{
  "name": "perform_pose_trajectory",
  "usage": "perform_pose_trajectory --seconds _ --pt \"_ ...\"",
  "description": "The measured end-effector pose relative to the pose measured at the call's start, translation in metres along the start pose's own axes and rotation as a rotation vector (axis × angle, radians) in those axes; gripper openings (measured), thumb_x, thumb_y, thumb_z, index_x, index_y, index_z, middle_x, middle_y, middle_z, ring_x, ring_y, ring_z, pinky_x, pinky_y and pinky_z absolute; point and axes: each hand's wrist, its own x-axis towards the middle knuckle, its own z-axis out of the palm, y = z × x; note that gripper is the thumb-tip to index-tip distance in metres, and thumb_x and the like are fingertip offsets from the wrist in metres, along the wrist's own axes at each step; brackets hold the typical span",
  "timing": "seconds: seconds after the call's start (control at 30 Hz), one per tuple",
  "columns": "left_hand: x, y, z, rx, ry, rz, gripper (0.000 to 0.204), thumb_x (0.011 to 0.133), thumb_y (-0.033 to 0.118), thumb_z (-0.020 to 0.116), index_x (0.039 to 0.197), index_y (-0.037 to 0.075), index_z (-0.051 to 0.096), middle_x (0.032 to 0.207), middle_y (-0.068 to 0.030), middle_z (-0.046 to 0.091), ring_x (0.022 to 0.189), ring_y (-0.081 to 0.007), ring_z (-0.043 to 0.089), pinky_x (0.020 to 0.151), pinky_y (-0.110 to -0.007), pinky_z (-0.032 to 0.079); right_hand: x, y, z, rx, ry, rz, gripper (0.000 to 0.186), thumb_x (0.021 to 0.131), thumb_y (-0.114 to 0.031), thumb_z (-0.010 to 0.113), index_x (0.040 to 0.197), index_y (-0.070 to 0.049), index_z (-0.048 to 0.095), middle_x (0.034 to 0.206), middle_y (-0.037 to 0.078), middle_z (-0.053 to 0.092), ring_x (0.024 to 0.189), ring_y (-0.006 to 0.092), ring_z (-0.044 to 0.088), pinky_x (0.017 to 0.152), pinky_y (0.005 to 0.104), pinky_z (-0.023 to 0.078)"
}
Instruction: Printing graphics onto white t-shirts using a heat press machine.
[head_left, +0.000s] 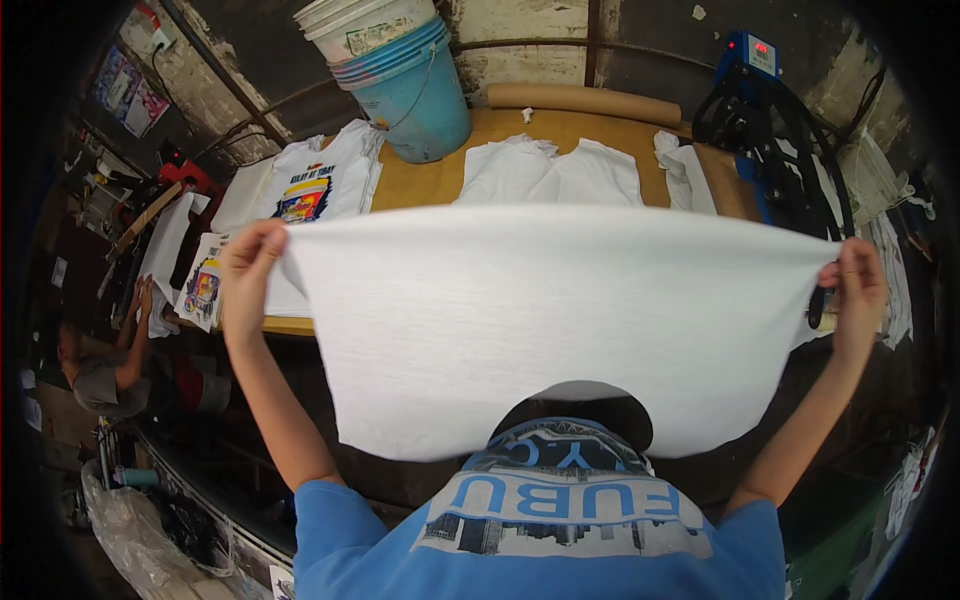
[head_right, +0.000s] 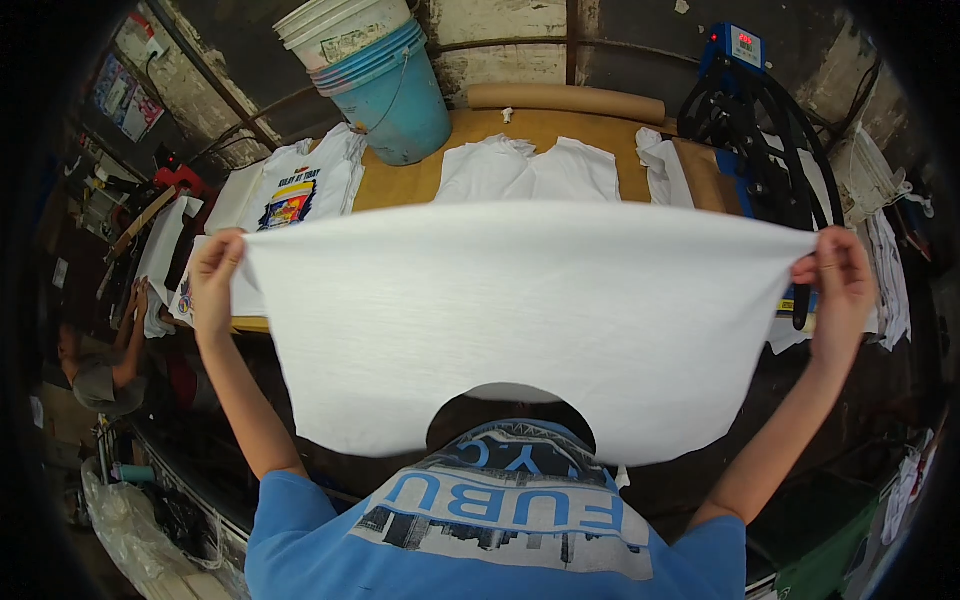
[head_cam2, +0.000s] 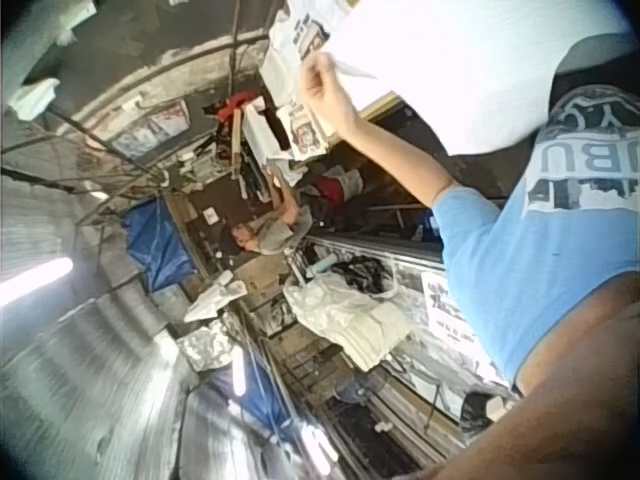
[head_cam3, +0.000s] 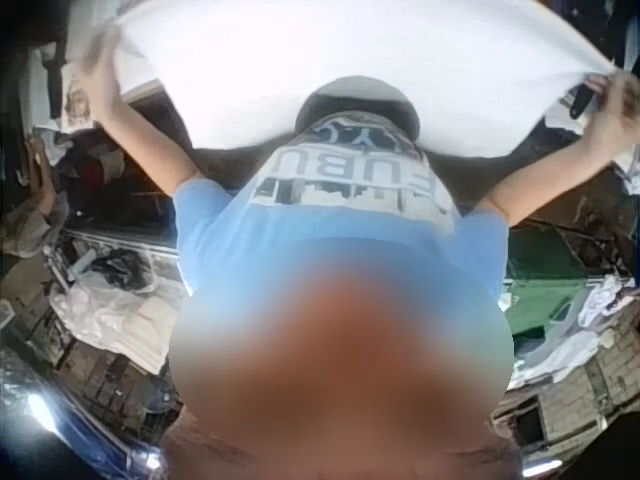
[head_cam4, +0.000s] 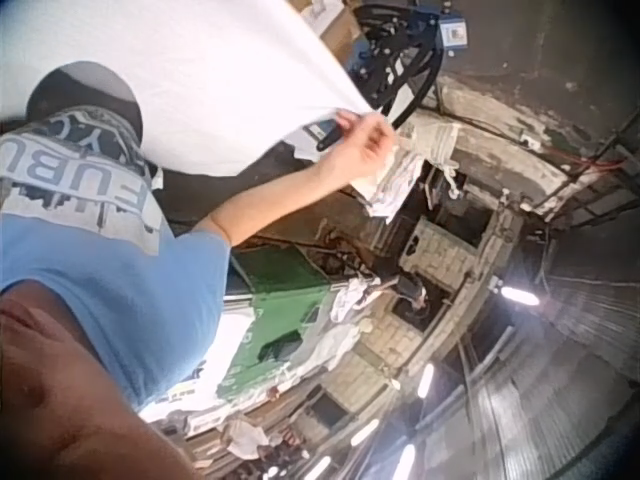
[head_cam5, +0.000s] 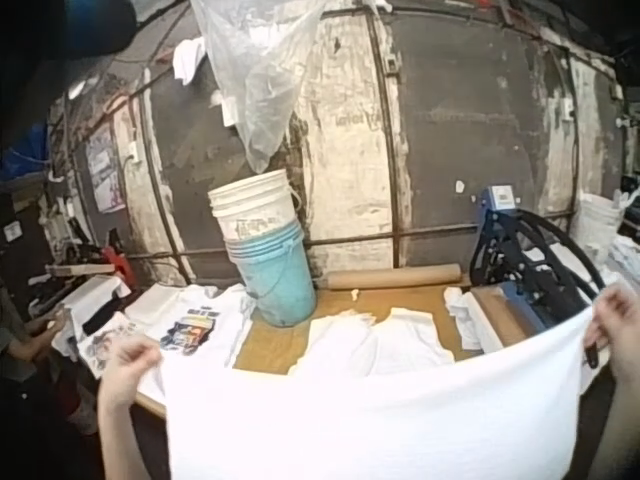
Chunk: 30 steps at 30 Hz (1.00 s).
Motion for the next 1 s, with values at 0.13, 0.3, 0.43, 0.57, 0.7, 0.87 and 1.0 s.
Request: perform_pose_trajectory --seconds 0.13,0.3,0.43,0.57,0.7,0.87,1.0 --pt "-0.003 -0.072 0.042 0.021 -0.194 -0.185 0.014 0.086 0.013 0.063 0.088 -0.001 0.065 0.076 0.0043 0.059 0.071 -0.0037 0.049 0.066 -0.019 0.040 -0.018 0.066 0.047 0.007 -0.102 0.217 0.010 0.090 -0.012 0.057 0.091 -0.002 0.058 0.075 0.004 0.059 0.065 0.0118 0.063 0.057 0.0215 0.051" --pt "0.000 -0.184 0.102 0.055 -0.292 -0.275 0.016 0.085 0.013 0.064 0.086 -0.003 0.065 0.070 0.0017 0.059 0.065 -0.0052 0.050 0.060 -0.020 0.041 -0.031 0.176 0.091 0.011 -0.139 0.428 0.006 0.090 -0.003 0.051 0.090 0.002 0.055 0.076 0.009 0.057 0.063 0.0175 0.065 0.052 0.0247 0.053" --pt "0.008 -0.252 0.133 0.227 -0.211 -0.330 0.020 0.083 0.014 0.065 0.086 -0.006 0.065 0.067 -0.0019 0.060 0.061 -0.0078 0.052 0.057 -0.024 0.043 -0.022 0.224 0.138 -0.121 -0.112 0.447 0.005 0.088 0.000 0.051 0.087 0.002 0.055 0.073 0.010 0.058 0.059 0.0180 0.065 0.050 0.0259 0.052" --pt "0.027 -0.264 0.169 0.468 -0.175 -0.363 0.017 0.079 0.015 0.067 0.086 -0.001 0.068 0.066 -0.0111 0.063 0.058 -0.0148 0.056 0.057 -0.030 0.044 -0.004 0.252 0.168 -0.321 -0.015 0.439 0.005 0.083 0.003 0.051 0.080 0.003 0.055 0.064 0.010 0.058 0.053 0.0180 0.064 0.045 0.0273 0.051" --pt "0.030 -0.274 0.191 0.547 -0.156 -0.361 0.016 0.078 0.016 0.067 0.082 0.000 0.068 0.063 -0.0147 0.061 0.057 -0.0208 0.058 0.057 -0.032 0.045 -0.007 0.307 0.177 -0.354 -0.003 0.536 0.008 0.080 0.004 0.050 0.077 0.003 0.056 0.061 0.013 0.059 0.056 0.0251 0.065 0.050 0.0322 0.052" --pt "0.010 -0.281 0.214 0.722 -0.123 -0.484 0.029 0.079 0.015 0.064 0.107 0.006 0.062 0.102 -0.0142 0.062 0.096 -0.0286 0.058 0.080 -0.040 0.045 -0.039 0.333 0.172 -0.710 -0.021 0.301 0.010 0.081 -0.003 0.055 0.090 0.001 0.057 0.080 0.017 0.064 0.078 0.0344 0.064 0.071 0.0409 0.052" --pt "-0.030 -0.250 0.236 0.761 -0.028 -0.156 0.044 0.078 0.013 0.062 0.120 0.009 0.051 0.127 -0.0166 0.046 0.117 -0.0327 0.044 0.095 -0.046 0.034 -0.072 0.302 0.160 -0.949 -0.066 0.477 0.026 0.082 -0.008 0.058 0.106 0.002 0.052 0.098 0.023 0.061 0.096 0.0411 0.057 0.084 0.0449 0.046"
